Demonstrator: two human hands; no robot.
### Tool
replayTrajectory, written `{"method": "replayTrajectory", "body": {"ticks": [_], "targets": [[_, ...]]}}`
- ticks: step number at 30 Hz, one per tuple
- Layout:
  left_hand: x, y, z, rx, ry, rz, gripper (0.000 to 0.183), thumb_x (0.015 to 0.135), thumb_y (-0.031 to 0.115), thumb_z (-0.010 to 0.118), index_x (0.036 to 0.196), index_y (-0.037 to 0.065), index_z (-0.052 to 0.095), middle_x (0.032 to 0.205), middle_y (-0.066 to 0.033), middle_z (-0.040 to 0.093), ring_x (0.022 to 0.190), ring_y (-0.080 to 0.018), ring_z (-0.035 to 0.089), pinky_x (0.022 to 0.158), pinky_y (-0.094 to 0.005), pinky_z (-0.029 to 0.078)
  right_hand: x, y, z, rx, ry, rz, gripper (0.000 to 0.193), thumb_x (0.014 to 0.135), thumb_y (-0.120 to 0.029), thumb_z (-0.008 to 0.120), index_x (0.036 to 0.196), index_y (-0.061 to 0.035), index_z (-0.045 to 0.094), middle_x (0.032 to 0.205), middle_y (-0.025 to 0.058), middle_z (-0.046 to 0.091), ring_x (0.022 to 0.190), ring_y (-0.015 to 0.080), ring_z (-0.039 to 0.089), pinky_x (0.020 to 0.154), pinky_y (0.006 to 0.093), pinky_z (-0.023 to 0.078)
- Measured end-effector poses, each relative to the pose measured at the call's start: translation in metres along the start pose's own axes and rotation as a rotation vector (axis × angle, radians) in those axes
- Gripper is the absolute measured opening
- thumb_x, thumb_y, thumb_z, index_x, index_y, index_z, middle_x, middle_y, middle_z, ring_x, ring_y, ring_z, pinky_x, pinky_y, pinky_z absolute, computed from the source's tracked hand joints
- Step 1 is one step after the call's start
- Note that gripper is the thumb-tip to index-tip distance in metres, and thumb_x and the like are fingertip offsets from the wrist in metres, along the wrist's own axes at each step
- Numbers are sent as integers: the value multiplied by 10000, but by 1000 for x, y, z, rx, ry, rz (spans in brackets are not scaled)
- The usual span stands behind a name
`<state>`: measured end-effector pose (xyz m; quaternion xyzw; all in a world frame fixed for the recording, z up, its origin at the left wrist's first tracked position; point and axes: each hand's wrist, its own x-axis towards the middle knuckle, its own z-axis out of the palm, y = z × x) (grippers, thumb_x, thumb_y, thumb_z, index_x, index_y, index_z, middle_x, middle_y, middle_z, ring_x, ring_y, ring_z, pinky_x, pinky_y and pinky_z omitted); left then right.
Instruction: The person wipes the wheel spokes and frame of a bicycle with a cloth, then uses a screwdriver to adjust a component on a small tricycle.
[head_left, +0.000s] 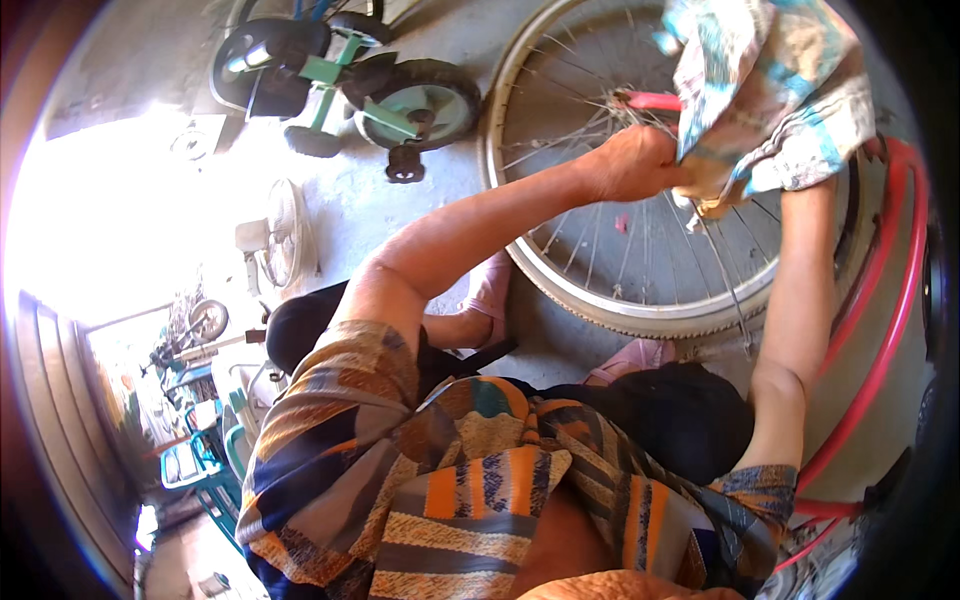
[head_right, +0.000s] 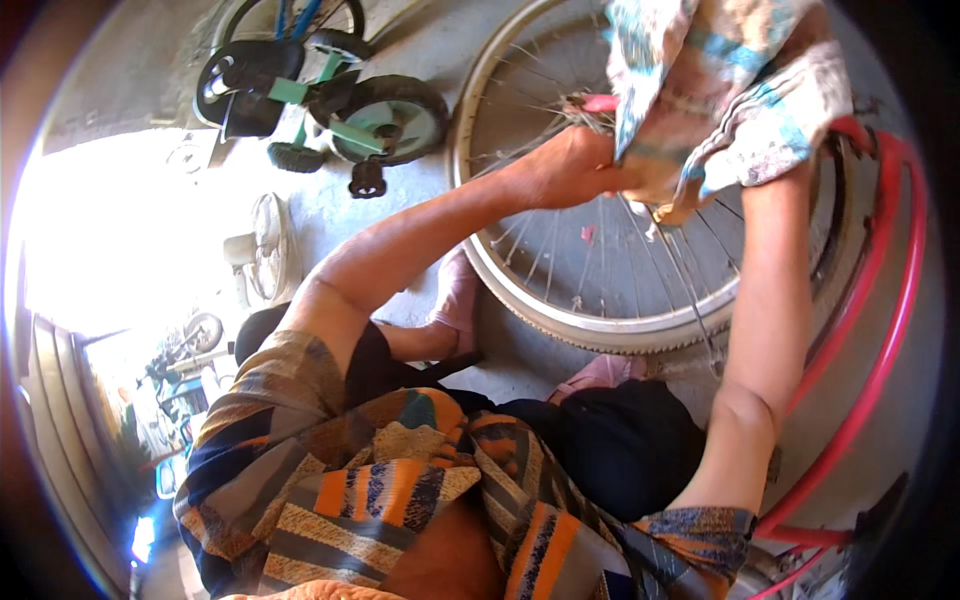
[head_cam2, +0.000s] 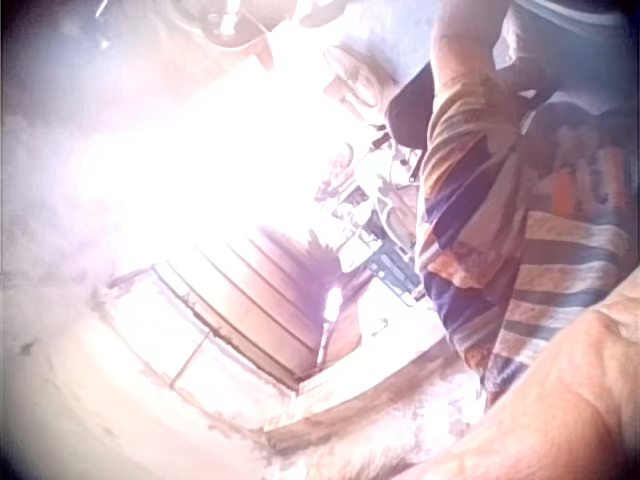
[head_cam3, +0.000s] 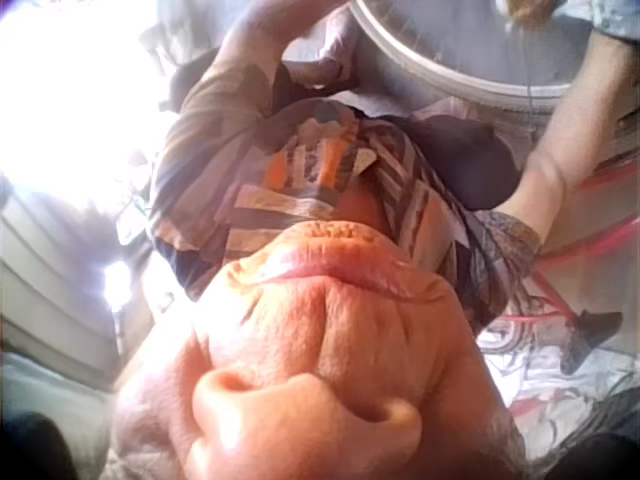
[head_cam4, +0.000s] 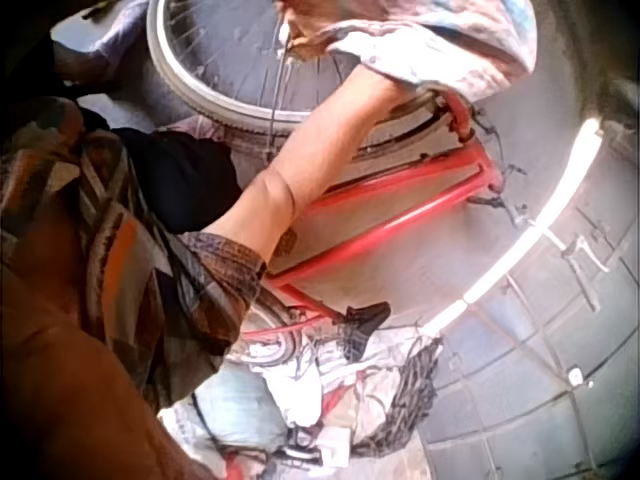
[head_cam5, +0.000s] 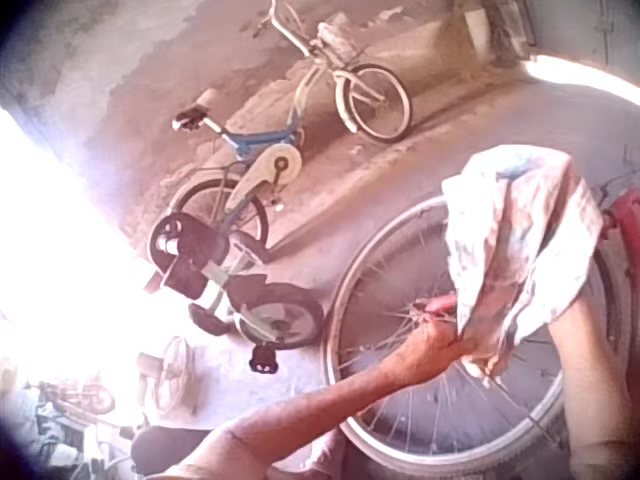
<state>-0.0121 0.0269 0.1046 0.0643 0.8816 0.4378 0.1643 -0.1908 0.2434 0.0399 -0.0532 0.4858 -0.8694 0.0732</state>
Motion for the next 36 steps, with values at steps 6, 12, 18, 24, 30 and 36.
{"method": "replayTrajectory", "body": {"ticks": [6,12,18,24,30,36], "targets": [[-22,29,28,144,-94,91,238,886,239,646,879,4,687,727,-155,658,638,-188,637,629,-325,516,-20,-6,-11,-5,11,4,281,941,-183,494,1193,-66,531,1165,35,586,1037,139,556,874,284,470],[-2,28,-2,-705,117,145,241,918,174,606,1060,-14,655,937,-39,654,936,-118,586,866,-269,464,-47,4,-4,-15,10,39,278,941,-180,497,1191,-65,534,1165,35,590,1035,138,559,871,283,475],[5,22,-43,-946,-13,-178,260,887,139,636,1097,-13,621,868,-107,660,760,-174,645,708,-332,545,-73,31,22,-7,-40,130,275,940,-176,500,1189,-64,538,1164,34,593,1032,137,562,868,283,479],[-54,19,-93,-438,30,-258,178,909,159,608,876,-8,661,663,-71,629,602,-129,612,577,-287,501,-80,32,44,-29,-97,175,273,940,-173,504,1187,-63,541,1163,34,596,1029,136,566,865,283,484],[-137,28,-154,87,111,-254,317,976,225,515,1063,-37,671,772,-82,676,667,-107,635,634,-271,518,-77,27,86,-53,-190,194,270,940,-169,507,1185,-62,544,1163,34,600,1027,135,569,861,283,489],[-177,42,-188,-141,425,-58,326,956,62,468,1266,4,550,800,-73,688,494,-51,561,430,-175,446,-69,10,156,-91,-318,174,267,940,-165,510,1184,-61,548,1162,33,603,1024,134,572,858,282,493]]}}
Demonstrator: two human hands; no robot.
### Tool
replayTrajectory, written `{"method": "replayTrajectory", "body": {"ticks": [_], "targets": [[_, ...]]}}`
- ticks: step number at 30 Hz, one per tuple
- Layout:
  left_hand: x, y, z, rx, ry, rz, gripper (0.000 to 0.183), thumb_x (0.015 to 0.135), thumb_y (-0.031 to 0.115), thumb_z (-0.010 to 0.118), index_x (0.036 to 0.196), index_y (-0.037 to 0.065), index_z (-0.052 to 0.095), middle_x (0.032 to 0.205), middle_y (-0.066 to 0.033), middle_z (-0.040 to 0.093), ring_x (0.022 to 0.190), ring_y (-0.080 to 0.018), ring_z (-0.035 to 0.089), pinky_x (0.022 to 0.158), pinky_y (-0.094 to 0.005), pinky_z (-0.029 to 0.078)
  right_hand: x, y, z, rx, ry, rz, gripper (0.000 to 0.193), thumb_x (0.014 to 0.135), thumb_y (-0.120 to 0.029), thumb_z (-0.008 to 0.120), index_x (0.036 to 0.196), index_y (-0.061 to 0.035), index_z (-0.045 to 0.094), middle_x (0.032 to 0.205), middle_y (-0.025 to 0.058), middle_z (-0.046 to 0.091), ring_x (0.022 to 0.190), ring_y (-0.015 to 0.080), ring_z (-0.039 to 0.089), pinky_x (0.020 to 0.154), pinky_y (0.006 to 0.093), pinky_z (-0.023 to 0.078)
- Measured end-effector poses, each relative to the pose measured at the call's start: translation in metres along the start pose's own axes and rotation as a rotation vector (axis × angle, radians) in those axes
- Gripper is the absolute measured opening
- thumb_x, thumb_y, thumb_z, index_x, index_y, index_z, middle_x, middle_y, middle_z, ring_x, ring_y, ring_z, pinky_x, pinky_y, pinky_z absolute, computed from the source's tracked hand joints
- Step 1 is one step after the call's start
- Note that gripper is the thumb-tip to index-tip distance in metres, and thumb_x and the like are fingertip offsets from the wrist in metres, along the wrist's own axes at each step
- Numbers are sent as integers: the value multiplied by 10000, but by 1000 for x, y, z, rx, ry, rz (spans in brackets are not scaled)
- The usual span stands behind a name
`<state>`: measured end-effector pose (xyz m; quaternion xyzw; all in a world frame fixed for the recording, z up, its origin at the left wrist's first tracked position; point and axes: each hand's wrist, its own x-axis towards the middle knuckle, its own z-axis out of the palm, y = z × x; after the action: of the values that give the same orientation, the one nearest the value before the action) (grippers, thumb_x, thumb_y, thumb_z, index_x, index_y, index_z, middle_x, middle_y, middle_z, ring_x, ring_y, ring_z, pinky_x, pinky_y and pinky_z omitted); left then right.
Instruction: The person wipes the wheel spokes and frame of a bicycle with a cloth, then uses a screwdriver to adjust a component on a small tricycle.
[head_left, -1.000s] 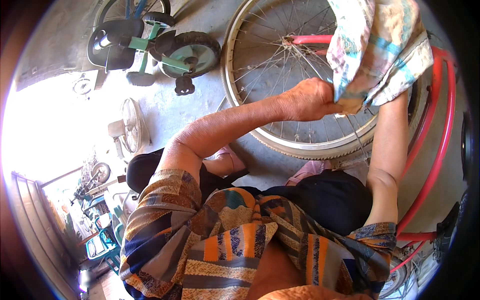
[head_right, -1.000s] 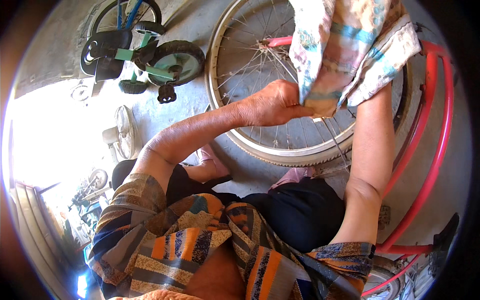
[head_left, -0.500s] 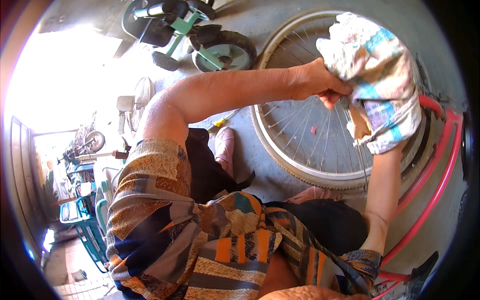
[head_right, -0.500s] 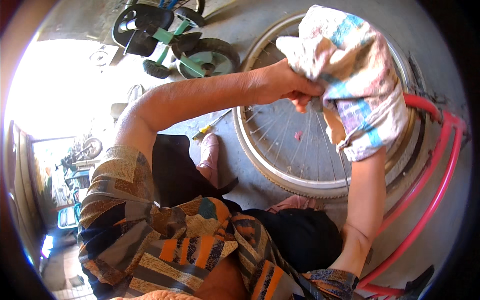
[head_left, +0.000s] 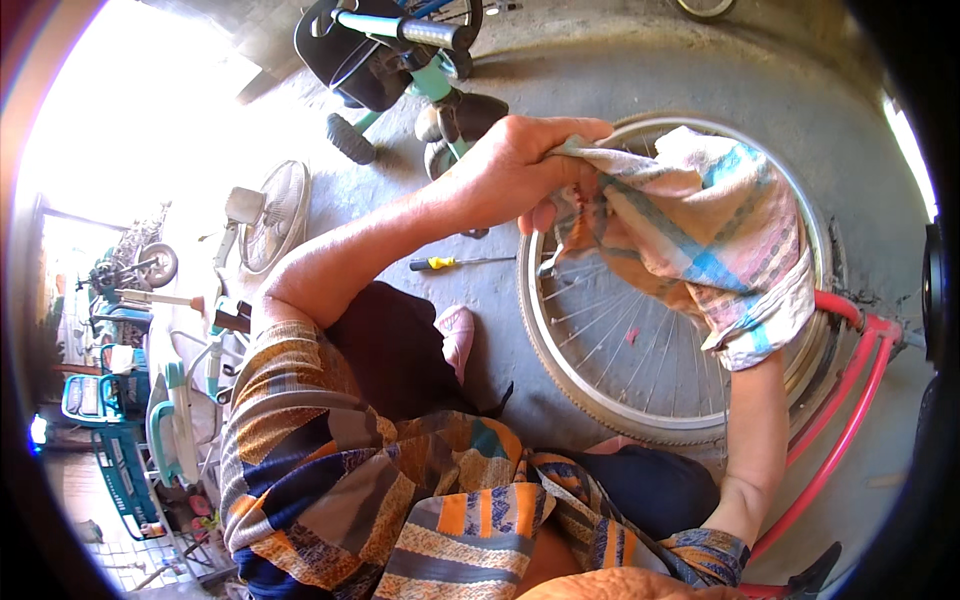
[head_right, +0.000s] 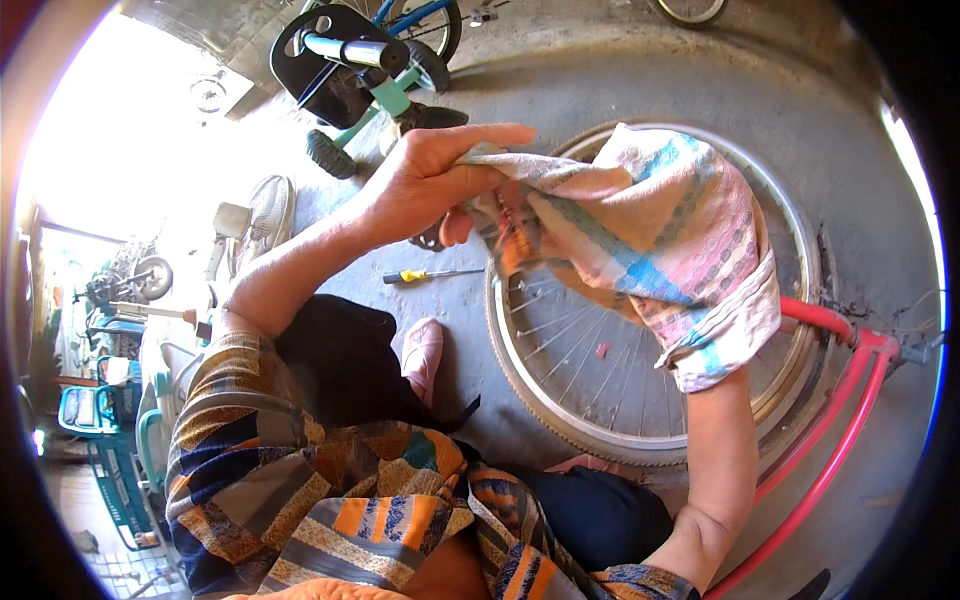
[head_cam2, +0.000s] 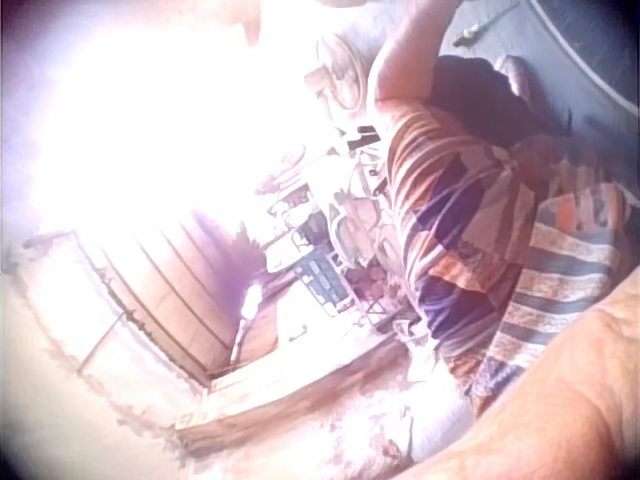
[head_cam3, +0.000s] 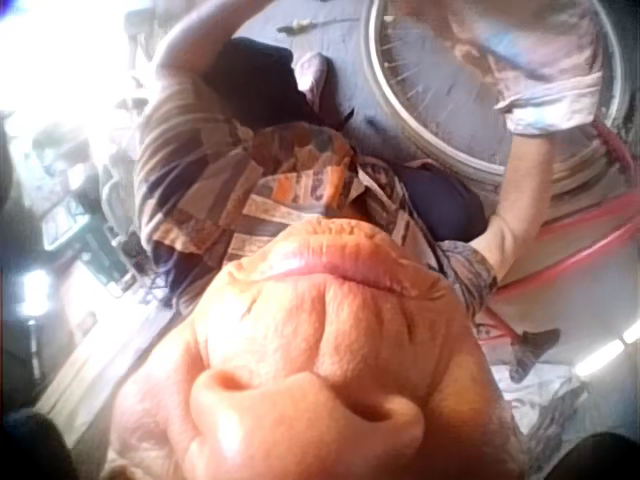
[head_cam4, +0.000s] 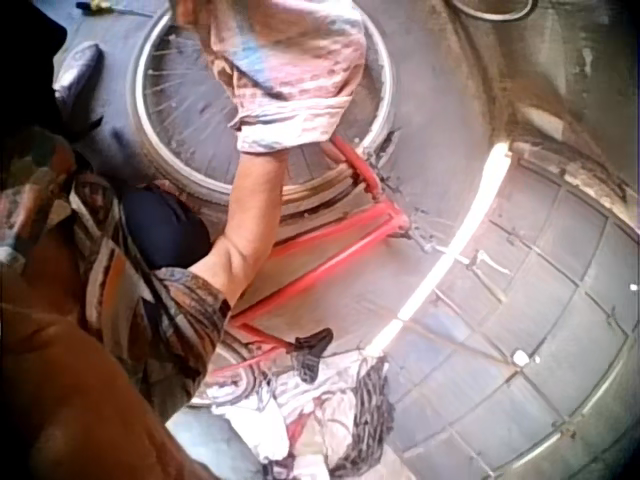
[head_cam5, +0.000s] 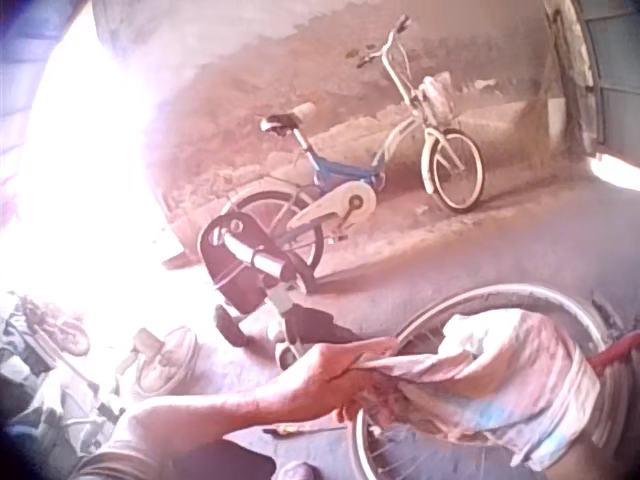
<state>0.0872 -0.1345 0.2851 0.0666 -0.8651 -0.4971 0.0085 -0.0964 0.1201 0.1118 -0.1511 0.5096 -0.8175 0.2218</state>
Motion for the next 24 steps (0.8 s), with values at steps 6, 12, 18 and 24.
{"method": "replayTrajectory", "body": {"ticks": [6,12,18,24], "targets": [[-26,3,-59,-333,232,165,317,897,43,517,1199,-24,585,775,-99,696,432,-26,503,377,-151,358,26,-29,85,-59,-149,-22,265,940,-162,514,1182,-60,551,1161,33,606,1022,133,576,855,282,498],[-52,2,-136,-574,639,265,264,860,51,571,1108,4,647,699,-7,619,427,2,414,385,-154,307,67,-61,188,-106,-332,-82,262,940,-158,517,1180,-60,554,1161,33,610,1019,132,579,852,282,503],[-20,-15,-226,-593,788,416,239,901,181,566,1003,-20,646,720,-103,654,608,-164,630,494,-294,500,138,-64,284,-130,-361,-44,260,940,-155,521,1178,-59,558,1160,32,613,1017,132,582,849,281,507],[35,-81,-270,349,738,82,253,914,195,571,1061,5,648,846,-61,682,739,-166,644,605,-299,516,136,-27,278,-505,-225,296,318,942,-127,516,1246,-35,528,1197,45,603,1054,138,574,880,279,496]]}}
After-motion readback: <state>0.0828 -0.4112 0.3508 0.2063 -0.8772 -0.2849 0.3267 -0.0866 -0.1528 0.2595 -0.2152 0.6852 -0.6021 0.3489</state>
